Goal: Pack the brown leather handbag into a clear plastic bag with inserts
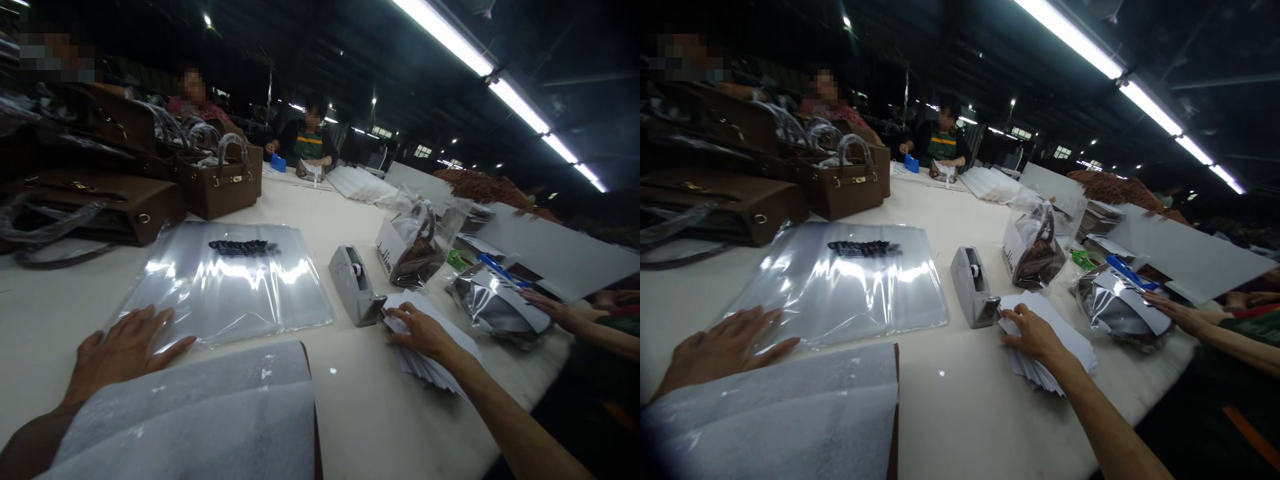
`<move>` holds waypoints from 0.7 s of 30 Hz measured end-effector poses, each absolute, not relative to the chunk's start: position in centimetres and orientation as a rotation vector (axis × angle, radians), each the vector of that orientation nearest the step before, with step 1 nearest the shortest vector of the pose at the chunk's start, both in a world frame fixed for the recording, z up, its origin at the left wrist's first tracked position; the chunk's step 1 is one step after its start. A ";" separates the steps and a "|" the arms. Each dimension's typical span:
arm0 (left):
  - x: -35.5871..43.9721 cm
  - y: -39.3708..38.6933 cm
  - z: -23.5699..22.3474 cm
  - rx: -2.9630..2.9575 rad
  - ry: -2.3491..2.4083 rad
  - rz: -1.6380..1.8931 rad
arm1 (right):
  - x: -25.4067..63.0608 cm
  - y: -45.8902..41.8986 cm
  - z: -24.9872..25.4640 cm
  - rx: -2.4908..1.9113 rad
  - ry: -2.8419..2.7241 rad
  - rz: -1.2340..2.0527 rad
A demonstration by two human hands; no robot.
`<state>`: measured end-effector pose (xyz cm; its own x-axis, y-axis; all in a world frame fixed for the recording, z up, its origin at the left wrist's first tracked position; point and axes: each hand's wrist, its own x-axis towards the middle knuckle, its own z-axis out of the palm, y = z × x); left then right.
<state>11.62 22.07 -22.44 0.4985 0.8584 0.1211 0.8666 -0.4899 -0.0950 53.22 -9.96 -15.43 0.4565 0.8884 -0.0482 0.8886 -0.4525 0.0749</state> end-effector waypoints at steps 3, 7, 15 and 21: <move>11.6 22.1 -22.3 -2.624 -1.517 -0.047 | 53.0 -10.5 -15.1 2.638 1.608 -0.010; 11.6 21.9 -22.3 -2.606 -1.524 -0.085 | 52.8 -10.8 -15.2 2.671 1.630 -0.008; 11.6 21.7 -22.2 -2.640 -1.546 -0.137 | 50.9 -10.6 -16.9 2.713 1.670 0.149; 11.5 21.7 -22.0 -2.678 -1.563 -0.163 | 50.6 -12.7 -16.7 2.879 1.505 0.367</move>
<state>11.50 21.68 -21.97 0.4881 0.8660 0.1087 0.8698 -0.4930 0.0214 50.56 -12.68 -16.66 0.5528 0.7932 0.2555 0.8219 -0.5696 -0.0098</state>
